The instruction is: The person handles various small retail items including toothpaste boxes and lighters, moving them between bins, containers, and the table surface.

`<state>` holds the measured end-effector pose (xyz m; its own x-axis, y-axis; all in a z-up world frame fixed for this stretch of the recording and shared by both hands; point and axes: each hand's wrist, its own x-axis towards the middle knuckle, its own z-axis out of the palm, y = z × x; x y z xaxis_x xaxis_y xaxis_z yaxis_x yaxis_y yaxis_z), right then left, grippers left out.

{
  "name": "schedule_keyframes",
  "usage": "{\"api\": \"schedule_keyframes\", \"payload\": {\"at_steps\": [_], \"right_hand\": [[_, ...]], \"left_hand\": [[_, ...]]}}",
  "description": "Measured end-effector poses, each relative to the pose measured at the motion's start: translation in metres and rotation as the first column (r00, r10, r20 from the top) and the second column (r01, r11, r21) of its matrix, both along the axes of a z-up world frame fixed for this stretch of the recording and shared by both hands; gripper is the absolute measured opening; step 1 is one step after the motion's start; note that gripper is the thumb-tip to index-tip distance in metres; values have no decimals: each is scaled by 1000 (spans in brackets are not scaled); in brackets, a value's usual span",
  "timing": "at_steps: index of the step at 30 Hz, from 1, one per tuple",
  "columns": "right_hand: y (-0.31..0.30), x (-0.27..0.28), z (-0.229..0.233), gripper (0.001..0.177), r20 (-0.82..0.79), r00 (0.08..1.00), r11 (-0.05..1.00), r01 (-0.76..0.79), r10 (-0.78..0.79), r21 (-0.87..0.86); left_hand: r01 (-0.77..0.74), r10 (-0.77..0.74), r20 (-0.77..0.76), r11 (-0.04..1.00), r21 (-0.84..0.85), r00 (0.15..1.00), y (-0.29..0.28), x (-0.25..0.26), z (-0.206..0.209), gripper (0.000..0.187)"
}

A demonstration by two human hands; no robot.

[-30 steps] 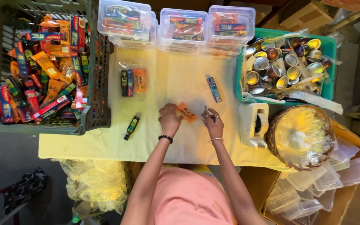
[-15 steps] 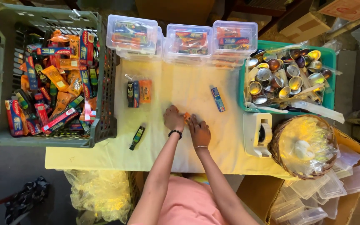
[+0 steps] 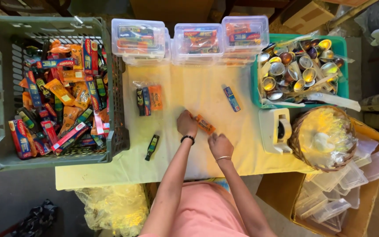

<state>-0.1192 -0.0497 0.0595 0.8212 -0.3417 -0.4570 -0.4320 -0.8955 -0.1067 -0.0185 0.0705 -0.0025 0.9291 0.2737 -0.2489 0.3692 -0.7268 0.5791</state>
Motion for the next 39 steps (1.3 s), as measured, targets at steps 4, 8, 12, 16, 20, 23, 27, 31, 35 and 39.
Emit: {"api": "schedule_keyframes", "payload": {"at_steps": [4,8,12,16,20,23,27,31,35,39], "right_hand": [[29,30,17,26,521,853,981,-77,-28,178],[54,40,-38,38,617,764,956,-288,190,62],[58,29,-61,14,605,780,979,-205,161,5],[50,27,-61,18,613,753,961,-273,238,-38],[48,15,-73,21,629,697,922,-379,345,-86],[44,21,-44,29,466,838,901,-400,284,170],[36,38,-13,22,349,937,926,-152,24,345],[44,46,-22,27,342,940,981,-64,-3,185],[64,33,-60,28,543,822,978,-208,172,4],[63,18,-71,19,437,846,951,-294,307,-100]], "left_hand": [[20,-38,-161,994,-110,986,19,10,16,25],[26,-63,-271,990,-138,961,26,25,9,16],[-18,-17,-313,994,-108,950,20,27,-7,10],[-14,-7,-311,998,-64,950,18,34,-11,15],[-51,25,-354,997,-65,935,16,38,-12,12],[-33,11,-358,998,-56,934,18,40,-10,12],[-14,-39,-393,991,-130,919,26,47,17,12],[18,-77,-427,990,-141,901,28,47,25,14],[-15,-34,-415,993,-115,909,27,52,13,14],[-15,-21,-369,995,-96,929,24,47,-1,13]]}}
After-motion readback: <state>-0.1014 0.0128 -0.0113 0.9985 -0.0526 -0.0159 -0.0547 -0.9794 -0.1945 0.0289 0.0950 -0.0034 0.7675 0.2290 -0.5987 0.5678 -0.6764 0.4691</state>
